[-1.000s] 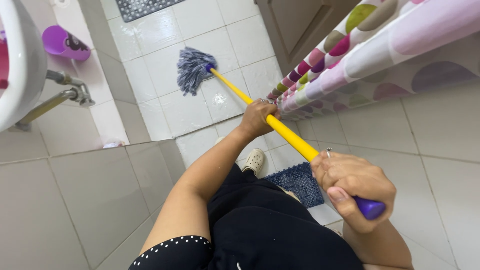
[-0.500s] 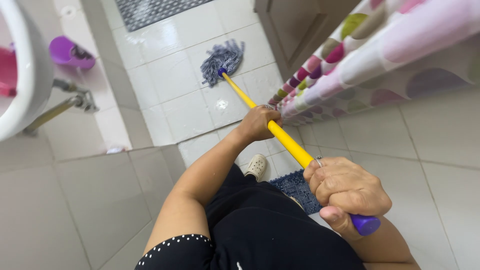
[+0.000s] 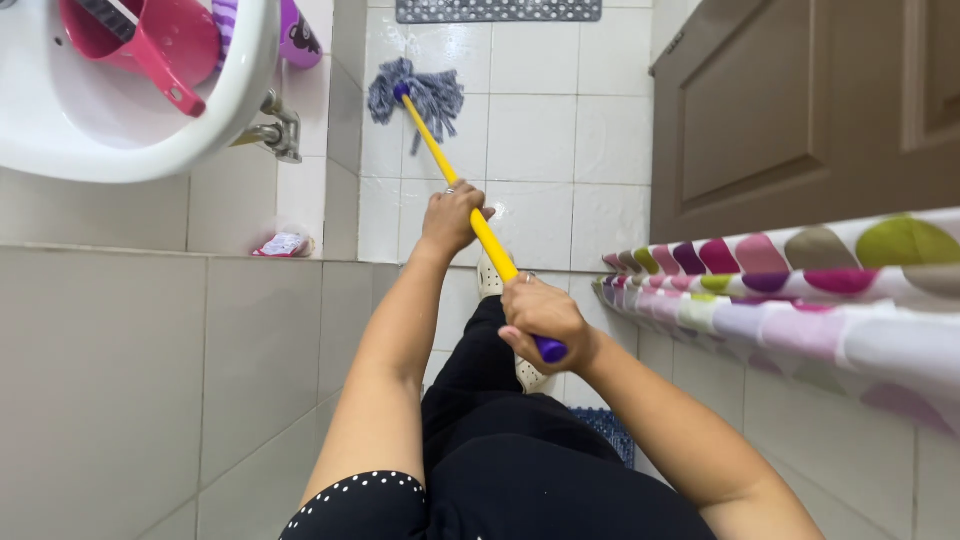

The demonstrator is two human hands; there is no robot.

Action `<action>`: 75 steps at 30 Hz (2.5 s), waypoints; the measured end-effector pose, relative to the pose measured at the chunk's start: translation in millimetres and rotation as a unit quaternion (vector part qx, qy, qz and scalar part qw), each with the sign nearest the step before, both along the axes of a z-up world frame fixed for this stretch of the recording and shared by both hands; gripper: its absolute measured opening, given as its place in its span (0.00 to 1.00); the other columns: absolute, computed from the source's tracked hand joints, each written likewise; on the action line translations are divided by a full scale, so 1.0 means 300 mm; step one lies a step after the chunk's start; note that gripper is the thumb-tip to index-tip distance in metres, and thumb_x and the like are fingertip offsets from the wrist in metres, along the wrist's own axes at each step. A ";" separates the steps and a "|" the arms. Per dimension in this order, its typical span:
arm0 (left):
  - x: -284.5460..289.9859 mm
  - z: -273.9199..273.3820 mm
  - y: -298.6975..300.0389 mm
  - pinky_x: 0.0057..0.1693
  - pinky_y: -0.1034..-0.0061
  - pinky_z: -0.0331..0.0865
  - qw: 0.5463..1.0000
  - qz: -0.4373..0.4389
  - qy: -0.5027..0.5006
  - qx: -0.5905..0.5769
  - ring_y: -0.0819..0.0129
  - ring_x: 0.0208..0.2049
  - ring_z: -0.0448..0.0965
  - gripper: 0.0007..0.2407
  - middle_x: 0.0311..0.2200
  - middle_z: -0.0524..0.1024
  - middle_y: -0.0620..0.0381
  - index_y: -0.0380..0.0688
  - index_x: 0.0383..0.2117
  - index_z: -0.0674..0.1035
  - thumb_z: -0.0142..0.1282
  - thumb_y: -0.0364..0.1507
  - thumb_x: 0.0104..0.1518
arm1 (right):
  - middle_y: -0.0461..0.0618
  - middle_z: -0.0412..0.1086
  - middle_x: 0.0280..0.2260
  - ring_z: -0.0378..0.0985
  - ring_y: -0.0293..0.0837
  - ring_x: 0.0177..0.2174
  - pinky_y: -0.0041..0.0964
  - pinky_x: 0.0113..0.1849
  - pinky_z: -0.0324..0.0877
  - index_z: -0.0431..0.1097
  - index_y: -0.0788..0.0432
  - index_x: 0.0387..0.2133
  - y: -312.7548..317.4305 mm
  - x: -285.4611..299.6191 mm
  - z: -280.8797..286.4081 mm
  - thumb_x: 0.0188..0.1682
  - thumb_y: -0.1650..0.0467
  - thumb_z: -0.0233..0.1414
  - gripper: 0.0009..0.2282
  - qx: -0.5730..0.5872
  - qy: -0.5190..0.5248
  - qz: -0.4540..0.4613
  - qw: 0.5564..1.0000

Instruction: The person mops the tiled bathroom floor using a yellow-handled mop, moving around a toilet, sink, and shower curtain. They briefly lift a trash bin to clean underneath it and later rinse the mop head under running water from a wall-mounted faucet.

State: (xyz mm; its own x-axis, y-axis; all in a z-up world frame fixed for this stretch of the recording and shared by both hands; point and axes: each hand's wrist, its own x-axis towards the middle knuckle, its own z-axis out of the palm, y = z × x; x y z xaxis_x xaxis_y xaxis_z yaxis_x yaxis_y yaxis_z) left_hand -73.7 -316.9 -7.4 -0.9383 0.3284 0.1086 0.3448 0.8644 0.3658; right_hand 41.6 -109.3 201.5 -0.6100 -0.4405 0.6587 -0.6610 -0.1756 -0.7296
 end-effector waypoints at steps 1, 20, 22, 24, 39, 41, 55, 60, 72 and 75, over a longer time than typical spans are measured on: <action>-0.055 -0.023 -0.030 0.45 0.56 0.70 1.000 0.004 -0.001 0.001 0.56 0.40 0.80 0.09 0.30 0.79 0.57 0.47 0.22 0.78 0.64 0.36 0.50 | 0.52 0.63 0.21 0.71 0.52 0.24 0.49 0.39 0.71 0.60 0.60 0.19 -0.020 -0.059 -0.021 0.45 0.81 0.53 0.10 0.001 -0.001 0.004 1.000; -0.874 -0.018 -0.142 0.39 0.56 0.71 0.976 0.119 0.042 0.179 0.48 0.36 0.76 0.15 0.32 0.75 0.51 0.44 0.24 0.74 0.69 0.39 0.50 | 0.54 0.64 0.21 0.69 0.51 0.23 0.46 0.34 0.69 0.61 0.64 0.20 -0.165 -0.931 0.050 0.44 0.82 0.47 0.07 -0.015 -0.036 0.000 0.999; -0.801 0.102 -0.099 0.36 0.57 0.70 0.967 0.108 0.054 0.225 0.48 0.31 0.75 0.16 0.28 0.74 0.48 0.42 0.22 0.73 0.70 0.38 0.50 | 0.52 0.63 0.20 0.67 0.49 0.22 0.45 0.30 0.68 0.61 0.63 0.19 -0.144 -0.924 0.151 0.44 0.82 0.47 0.07 -0.010 -0.046 0.013 0.999; -0.699 0.191 -0.071 0.35 0.60 0.68 0.957 0.098 0.042 0.268 0.49 0.27 0.72 0.18 0.21 0.71 0.49 0.41 0.17 0.70 0.70 0.36 0.50 | 0.49 0.63 0.21 0.70 0.49 0.22 0.47 0.32 0.71 0.59 0.58 0.18 -0.134 -0.905 0.258 0.44 0.80 0.51 0.10 0.020 -0.002 0.135 0.991; -1.192 -0.130 -0.248 0.43 0.58 0.71 0.982 0.100 0.026 0.160 0.49 0.37 0.77 0.12 0.34 0.76 0.49 0.42 0.22 0.76 0.67 0.34 0.52 | 0.53 0.63 0.22 0.70 0.55 0.24 0.49 0.33 0.68 0.61 0.61 0.21 -0.239 -1.238 -0.014 0.43 0.81 0.52 0.08 0.029 0.037 0.058 0.997; -1.285 -0.065 -0.267 0.42 0.55 0.70 0.981 0.145 -0.005 0.126 0.51 0.40 0.78 0.12 0.34 0.78 0.53 0.43 0.23 0.77 0.68 0.37 0.49 | 0.52 0.63 0.22 0.70 0.54 0.24 0.50 0.35 0.70 0.61 0.61 0.21 -0.271 -1.330 -0.019 0.45 0.81 0.53 0.09 0.027 0.062 0.068 0.995; -1.519 0.240 0.144 0.44 0.79 0.71 0.819 0.332 0.094 0.458 0.71 0.34 0.73 0.19 0.33 0.74 0.53 0.39 0.52 0.72 0.67 0.31 0.59 | 0.53 0.64 0.19 0.69 0.52 0.20 0.45 0.30 0.70 0.60 0.63 0.19 -0.146 -1.732 0.374 0.45 0.81 0.52 0.09 -0.086 0.020 0.115 0.989; -1.564 0.511 0.271 0.46 0.77 0.71 0.760 0.320 0.199 0.529 0.69 0.39 0.72 0.12 0.38 0.71 0.53 0.40 0.29 0.70 0.64 0.29 0.60 | 0.49 0.63 0.19 0.67 0.44 0.19 0.41 0.27 0.72 0.60 0.64 0.24 -0.046 -1.747 0.572 0.51 0.77 0.50 0.07 -0.096 0.026 0.104 0.990; -1.680 0.270 0.182 0.54 0.72 0.72 0.785 0.264 0.266 0.493 0.64 0.48 0.75 0.14 0.40 0.73 0.51 0.41 0.28 0.69 0.68 0.27 0.58 | 0.50 0.63 0.20 0.69 0.50 0.23 0.46 0.38 0.69 0.61 0.60 0.20 -0.107 -1.778 0.290 0.47 0.73 0.58 0.12 -0.006 0.142 0.153 0.978; -1.554 0.264 0.154 0.49 0.73 0.81 0.789 0.287 0.211 0.501 0.64 0.47 0.78 0.07 0.44 0.72 0.50 0.42 0.30 0.74 0.63 0.25 0.51 | 0.50 0.65 0.25 0.69 0.49 0.29 0.44 0.44 0.66 0.64 0.61 0.22 -0.138 -1.822 0.061 0.47 0.74 0.60 0.10 0.045 0.036 0.131 0.990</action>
State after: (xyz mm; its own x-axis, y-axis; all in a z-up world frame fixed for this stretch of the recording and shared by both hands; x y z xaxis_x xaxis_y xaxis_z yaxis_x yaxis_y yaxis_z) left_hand -539.9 -270.6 71.7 -0.7122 -0.5868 0.3853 0.2747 0.2721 0.9222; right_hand -505.1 -150.8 219.8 -0.4205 -0.6359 0.6472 -0.6517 -0.2846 -0.7030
